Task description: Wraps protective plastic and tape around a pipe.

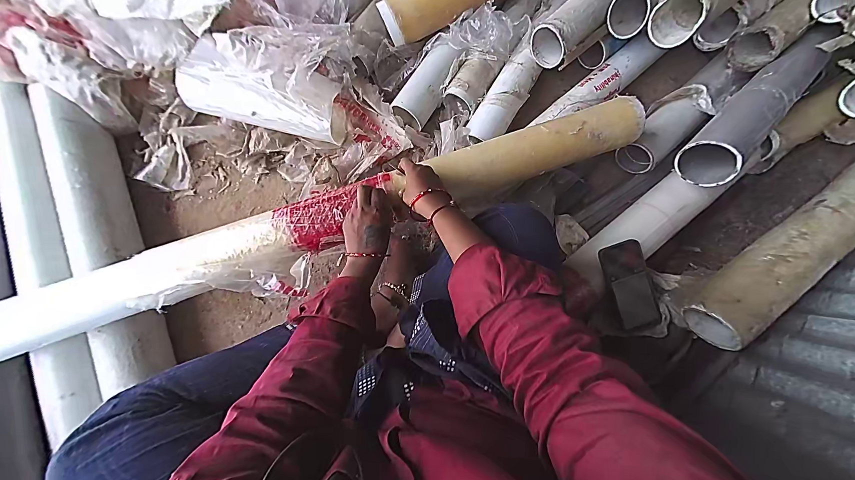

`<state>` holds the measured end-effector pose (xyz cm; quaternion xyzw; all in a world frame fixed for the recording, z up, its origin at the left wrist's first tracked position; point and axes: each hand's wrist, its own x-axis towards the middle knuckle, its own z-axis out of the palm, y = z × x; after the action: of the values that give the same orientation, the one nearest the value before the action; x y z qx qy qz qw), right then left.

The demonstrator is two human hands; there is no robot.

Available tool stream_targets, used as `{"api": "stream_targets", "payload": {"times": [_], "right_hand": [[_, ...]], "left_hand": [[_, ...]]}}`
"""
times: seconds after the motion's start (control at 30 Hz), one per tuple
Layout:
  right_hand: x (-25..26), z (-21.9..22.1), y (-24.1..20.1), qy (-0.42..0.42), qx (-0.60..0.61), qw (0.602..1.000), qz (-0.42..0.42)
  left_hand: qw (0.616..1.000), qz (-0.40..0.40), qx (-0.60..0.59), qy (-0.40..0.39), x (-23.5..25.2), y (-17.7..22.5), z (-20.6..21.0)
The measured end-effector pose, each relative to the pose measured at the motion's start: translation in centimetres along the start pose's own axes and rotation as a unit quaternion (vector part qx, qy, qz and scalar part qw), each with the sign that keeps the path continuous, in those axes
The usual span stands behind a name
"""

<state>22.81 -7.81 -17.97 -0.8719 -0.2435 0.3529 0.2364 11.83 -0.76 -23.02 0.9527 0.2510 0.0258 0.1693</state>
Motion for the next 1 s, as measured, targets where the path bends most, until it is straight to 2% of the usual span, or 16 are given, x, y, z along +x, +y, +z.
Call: {"api": "stream_targets", "payload": {"times": [0.13,0.23,0.3,0.5,0.6,0.73,0.9,1.0], "right_hand": [[0.0,0.0,0.1,0.005,-0.013,1.0,-0.008],[0.5,0.3,0.0,0.009,-0.016,1.0,-0.011],[0.6,0.3,0.0,0.011,-0.017,1.0,-0.01],[0.7,0.3,0.2,0.014,-0.011,1.0,-0.011],[0.9,0.3,-0.1,0.004,-0.013,1.0,-0.013],[0.4,-0.2,0.2,-0.003,0.005,1.0,-0.009],[0.5,-0.4,0.1,-0.009,0.023,1.0,-0.009],[0.6,-0.4,-0.1,-0.016,0.018,1.0,-0.003]], "left_hand": [[0.993,0.055,-0.082,0.061,-1.1,-1.7,1.3],[0.986,0.01,-0.15,0.078,-1.5,-2.2,1.3],[0.983,-0.027,-0.17,0.06,-1.3,-1.8,0.8],[0.979,-0.024,-0.19,0.069,-0.3,-1.4,0.3],[0.982,-0.03,-0.175,0.063,-0.1,-1.4,-0.2],[0.995,-0.038,-0.093,0.008,0.0,-0.5,-0.5],[0.998,-0.012,-0.053,-0.018,-2.6,-1.2,0.5],[0.997,-0.048,-0.032,-0.047,-3.5,-1.3,0.4]]}}
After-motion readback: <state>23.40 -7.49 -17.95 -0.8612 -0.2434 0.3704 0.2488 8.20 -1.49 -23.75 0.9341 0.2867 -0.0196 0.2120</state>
